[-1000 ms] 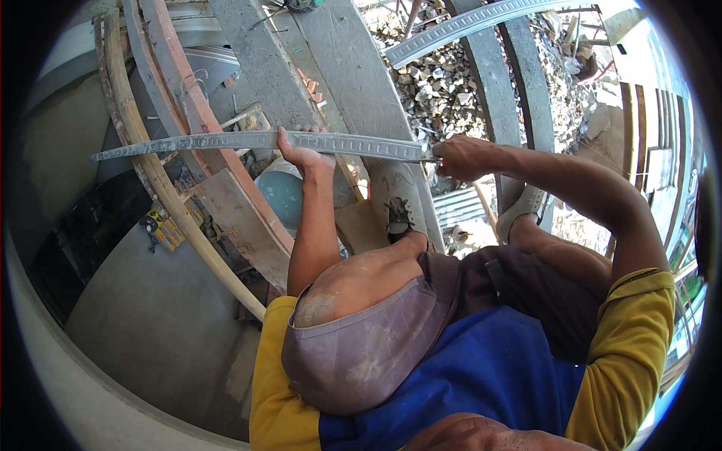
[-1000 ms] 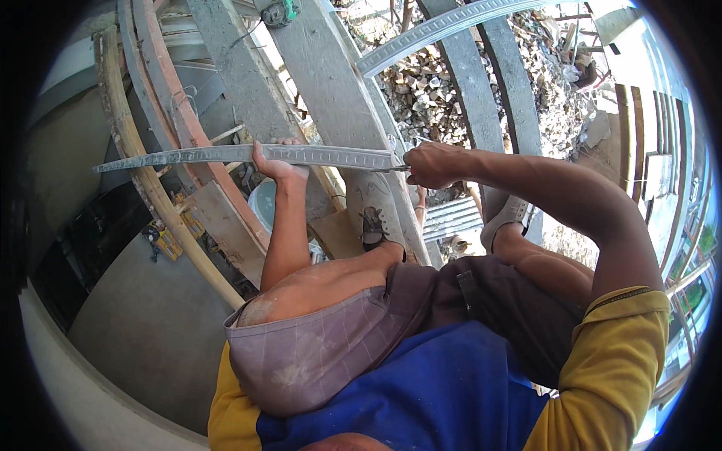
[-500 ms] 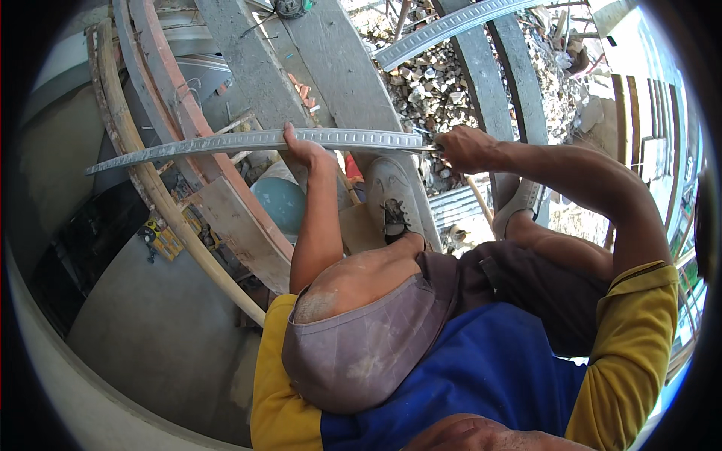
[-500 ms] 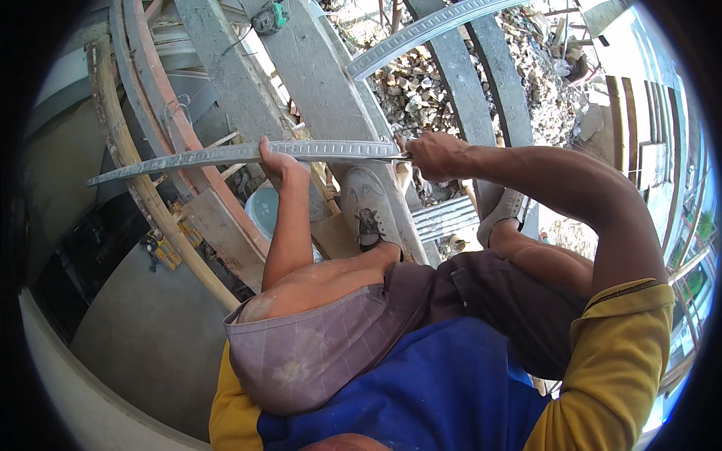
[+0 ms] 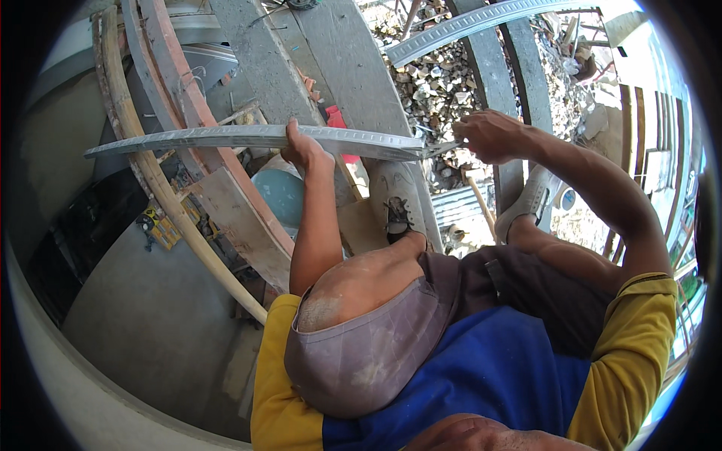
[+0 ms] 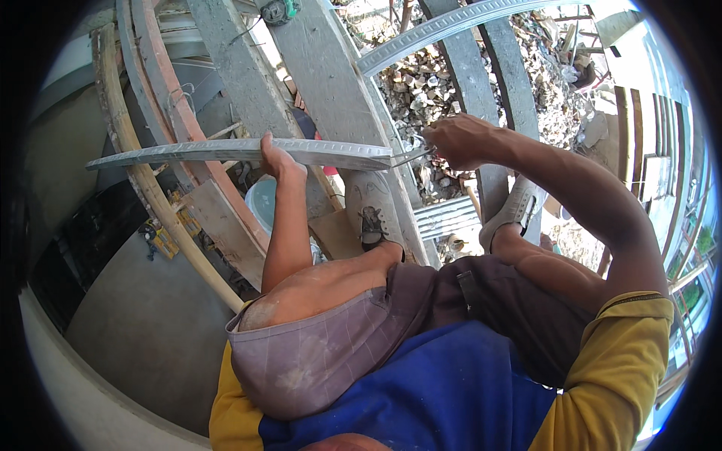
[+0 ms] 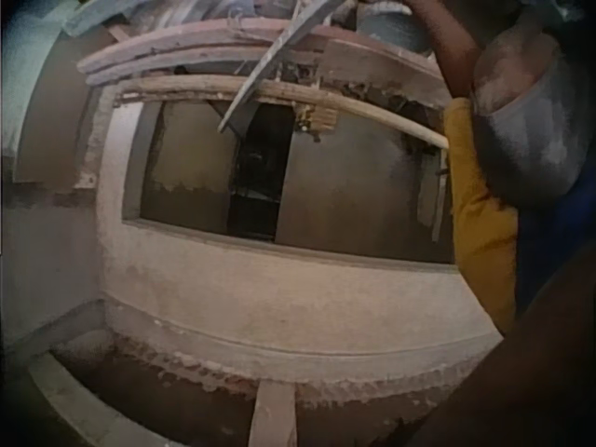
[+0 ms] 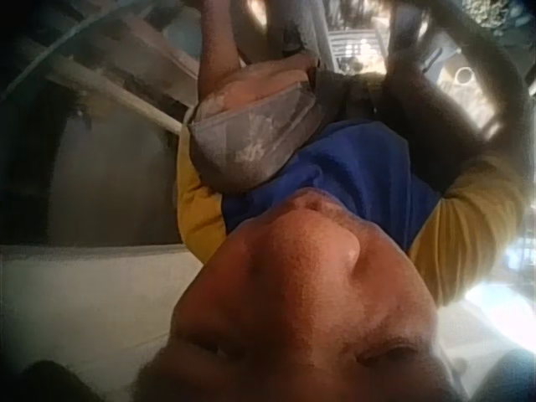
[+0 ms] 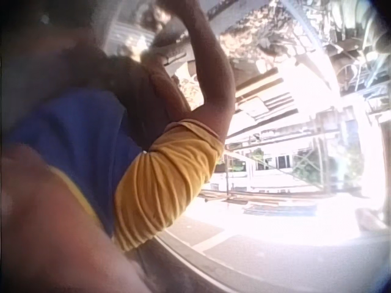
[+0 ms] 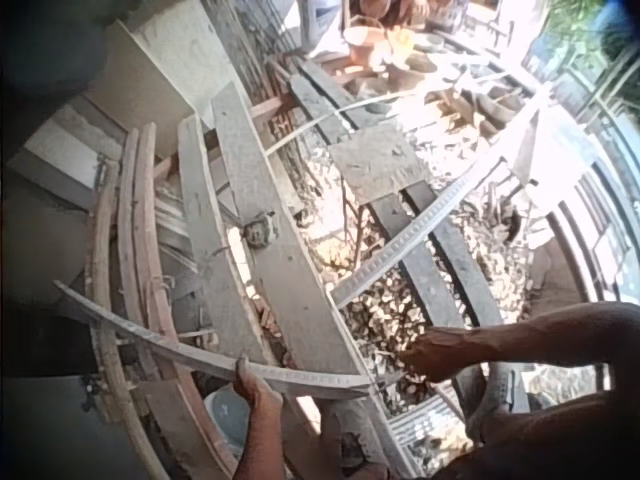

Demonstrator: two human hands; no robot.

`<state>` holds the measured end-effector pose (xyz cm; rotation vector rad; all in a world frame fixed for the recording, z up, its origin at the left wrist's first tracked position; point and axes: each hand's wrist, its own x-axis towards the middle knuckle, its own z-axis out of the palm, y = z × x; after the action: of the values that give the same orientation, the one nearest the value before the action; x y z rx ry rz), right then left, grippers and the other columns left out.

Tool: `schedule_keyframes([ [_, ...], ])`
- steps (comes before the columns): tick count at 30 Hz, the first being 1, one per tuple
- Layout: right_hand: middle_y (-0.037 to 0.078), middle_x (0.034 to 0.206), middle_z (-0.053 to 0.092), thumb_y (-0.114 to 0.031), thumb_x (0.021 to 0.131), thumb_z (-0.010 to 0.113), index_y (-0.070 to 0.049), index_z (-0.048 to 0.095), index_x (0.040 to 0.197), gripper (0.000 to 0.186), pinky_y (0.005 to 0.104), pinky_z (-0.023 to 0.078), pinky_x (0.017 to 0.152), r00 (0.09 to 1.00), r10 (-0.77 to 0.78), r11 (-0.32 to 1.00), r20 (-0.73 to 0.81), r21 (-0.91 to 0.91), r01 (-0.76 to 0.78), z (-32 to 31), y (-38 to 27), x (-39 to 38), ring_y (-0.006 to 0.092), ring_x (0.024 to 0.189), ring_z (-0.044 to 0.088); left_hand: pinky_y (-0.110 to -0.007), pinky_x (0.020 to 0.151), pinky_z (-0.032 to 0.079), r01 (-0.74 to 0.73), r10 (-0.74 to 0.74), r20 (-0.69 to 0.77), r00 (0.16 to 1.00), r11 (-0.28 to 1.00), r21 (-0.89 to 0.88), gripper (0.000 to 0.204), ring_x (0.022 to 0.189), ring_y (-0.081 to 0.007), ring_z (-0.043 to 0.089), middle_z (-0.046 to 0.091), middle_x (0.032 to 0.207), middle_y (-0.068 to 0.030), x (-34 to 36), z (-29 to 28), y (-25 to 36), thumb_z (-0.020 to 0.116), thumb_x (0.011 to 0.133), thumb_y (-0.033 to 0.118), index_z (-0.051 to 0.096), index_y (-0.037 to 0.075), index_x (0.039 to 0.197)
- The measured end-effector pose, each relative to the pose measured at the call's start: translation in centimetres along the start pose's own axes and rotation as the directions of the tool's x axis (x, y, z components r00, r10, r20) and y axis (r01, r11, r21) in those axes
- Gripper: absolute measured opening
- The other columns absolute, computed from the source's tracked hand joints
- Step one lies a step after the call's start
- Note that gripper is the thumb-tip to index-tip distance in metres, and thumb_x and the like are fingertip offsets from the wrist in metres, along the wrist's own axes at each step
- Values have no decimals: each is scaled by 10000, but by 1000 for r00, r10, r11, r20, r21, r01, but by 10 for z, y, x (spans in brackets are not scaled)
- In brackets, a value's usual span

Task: Measure a metal stud with a tape measure and cut it using tin snips.

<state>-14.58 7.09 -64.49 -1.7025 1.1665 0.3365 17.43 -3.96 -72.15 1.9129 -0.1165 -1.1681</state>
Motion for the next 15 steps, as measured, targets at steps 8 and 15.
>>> schedule_keyframes([
  [8,117,901,531,-181,927,529,-25,520,1014,179,395,421,815,778,-333,922,-533,-358,150,15,23,12,257,875,558,-515,914,490,0,0,20,1000,1000,-26,675,1075,-370,578,519,1284,-192,9,-3,2,630,837,348,407,-14,1360],
  [15,113,941,533,-152,901,538,-15,525,1092,236,401,424,855,836,-248,952,-490,-285,115,15,10,31,262,915,549,-512,921,480,-6,6,19,1000,1000,-29,673,1074,-362,571,515,1282,-185,-9,5,7,637,829,351,412,-17,1346],
])
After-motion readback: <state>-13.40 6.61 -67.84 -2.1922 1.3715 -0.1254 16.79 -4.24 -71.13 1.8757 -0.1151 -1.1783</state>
